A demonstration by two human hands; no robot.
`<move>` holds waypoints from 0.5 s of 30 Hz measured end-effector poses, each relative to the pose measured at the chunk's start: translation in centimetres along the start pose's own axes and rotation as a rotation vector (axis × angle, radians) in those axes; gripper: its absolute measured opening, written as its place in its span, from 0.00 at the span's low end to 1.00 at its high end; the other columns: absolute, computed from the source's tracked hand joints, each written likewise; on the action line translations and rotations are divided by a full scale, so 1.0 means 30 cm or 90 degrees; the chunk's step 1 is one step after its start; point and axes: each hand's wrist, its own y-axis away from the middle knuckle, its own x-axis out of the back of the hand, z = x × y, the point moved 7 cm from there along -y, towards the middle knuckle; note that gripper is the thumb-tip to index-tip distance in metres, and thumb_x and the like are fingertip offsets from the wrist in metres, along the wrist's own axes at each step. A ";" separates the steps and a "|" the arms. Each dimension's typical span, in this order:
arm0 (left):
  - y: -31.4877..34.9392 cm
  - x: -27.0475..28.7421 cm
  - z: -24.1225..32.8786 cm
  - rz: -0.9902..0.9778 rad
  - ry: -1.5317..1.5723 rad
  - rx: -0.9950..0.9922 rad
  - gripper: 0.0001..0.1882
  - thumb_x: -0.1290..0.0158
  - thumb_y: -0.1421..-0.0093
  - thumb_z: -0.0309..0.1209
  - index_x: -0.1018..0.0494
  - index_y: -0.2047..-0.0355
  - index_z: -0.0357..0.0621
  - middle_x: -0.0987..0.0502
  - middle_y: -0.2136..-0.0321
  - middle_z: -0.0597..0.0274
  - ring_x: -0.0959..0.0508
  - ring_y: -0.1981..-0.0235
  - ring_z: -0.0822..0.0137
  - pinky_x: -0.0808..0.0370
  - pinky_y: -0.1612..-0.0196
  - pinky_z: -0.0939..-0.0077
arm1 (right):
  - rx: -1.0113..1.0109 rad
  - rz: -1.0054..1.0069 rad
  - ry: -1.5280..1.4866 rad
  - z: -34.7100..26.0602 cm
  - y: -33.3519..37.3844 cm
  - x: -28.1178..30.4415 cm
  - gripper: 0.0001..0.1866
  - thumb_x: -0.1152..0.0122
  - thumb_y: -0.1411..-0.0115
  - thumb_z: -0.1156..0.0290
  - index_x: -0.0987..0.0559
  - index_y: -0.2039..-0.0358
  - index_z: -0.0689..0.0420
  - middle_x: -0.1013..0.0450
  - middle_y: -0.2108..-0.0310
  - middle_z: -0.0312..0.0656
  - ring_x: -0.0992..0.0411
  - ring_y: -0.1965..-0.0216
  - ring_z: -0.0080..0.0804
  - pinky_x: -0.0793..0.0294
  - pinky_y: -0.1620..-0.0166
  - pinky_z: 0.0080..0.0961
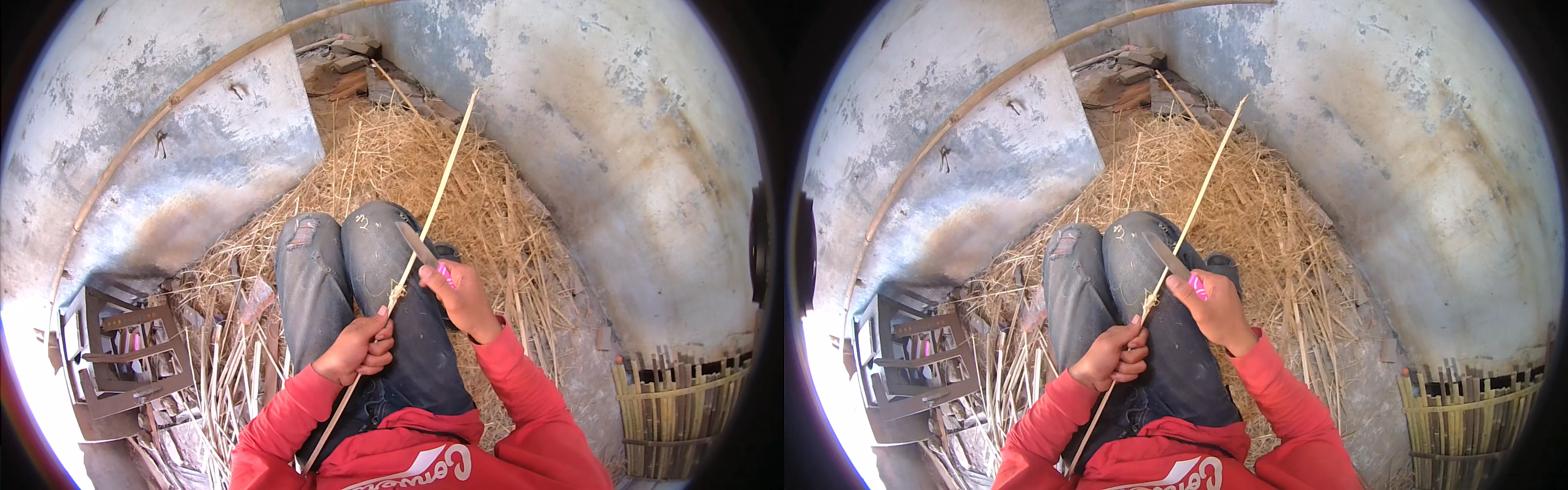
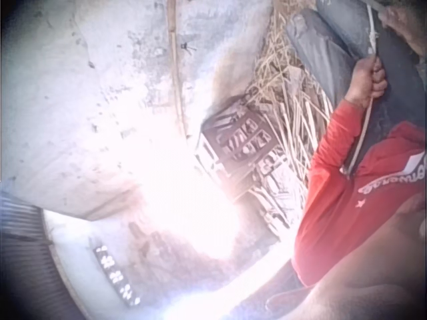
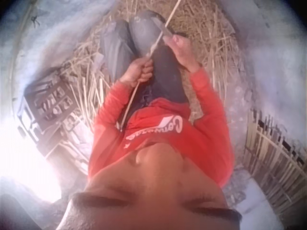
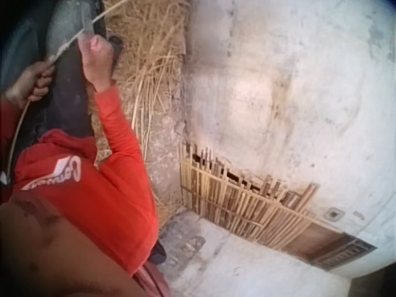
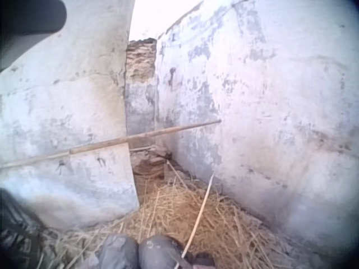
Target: The person peels a long thin stick using a pink-handled knife. They repeatedly slide the knife along the length of the wood to remove shavings while sitting on a straw-covered floor.
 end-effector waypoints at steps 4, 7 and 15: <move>0.010 -0.002 0.001 0.098 -0.107 -0.053 0.26 0.62 0.25 0.54 0.42 0.75 0.52 0.51 0.85 0.76 0.52 0.87 0.80 0.56 0.86 0.80 | 0.058 0.001 0.069 -0.056 0.021 -0.058 0.19 0.30 0.38 0.62 0.23 0.79 0.62 0.32 0.85 0.36 0.40 0.83 0.25 0.40 0.77 0.30; 0.021 0.011 0.021 0.179 -0.160 -0.105 0.25 0.62 0.25 0.54 0.42 0.75 0.51 0.51 0.85 0.76 0.51 0.88 0.80 0.56 0.86 0.80 | 0.106 0.015 0.125 -0.063 0.024 -0.078 0.19 0.29 0.41 0.64 0.24 0.79 0.64 0.32 0.84 0.49 0.40 0.84 0.37 0.39 0.76 0.34; 0.078 0.045 0.064 0.113 -0.038 -0.093 0.25 0.63 0.25 0.53 0.44 0.77 0.54 0.51 0.86 0.76 0.53 0.88 0.80 0.57 0.87 0.81 | 0.135 0.111 0.065 -0.088 0.035 0.064 0.12 0.29 0.42 0.68 0.19 0.78 0.60 0.26 0.83 0.38 0.33 0.80 0.21 0.34 0.75 0.28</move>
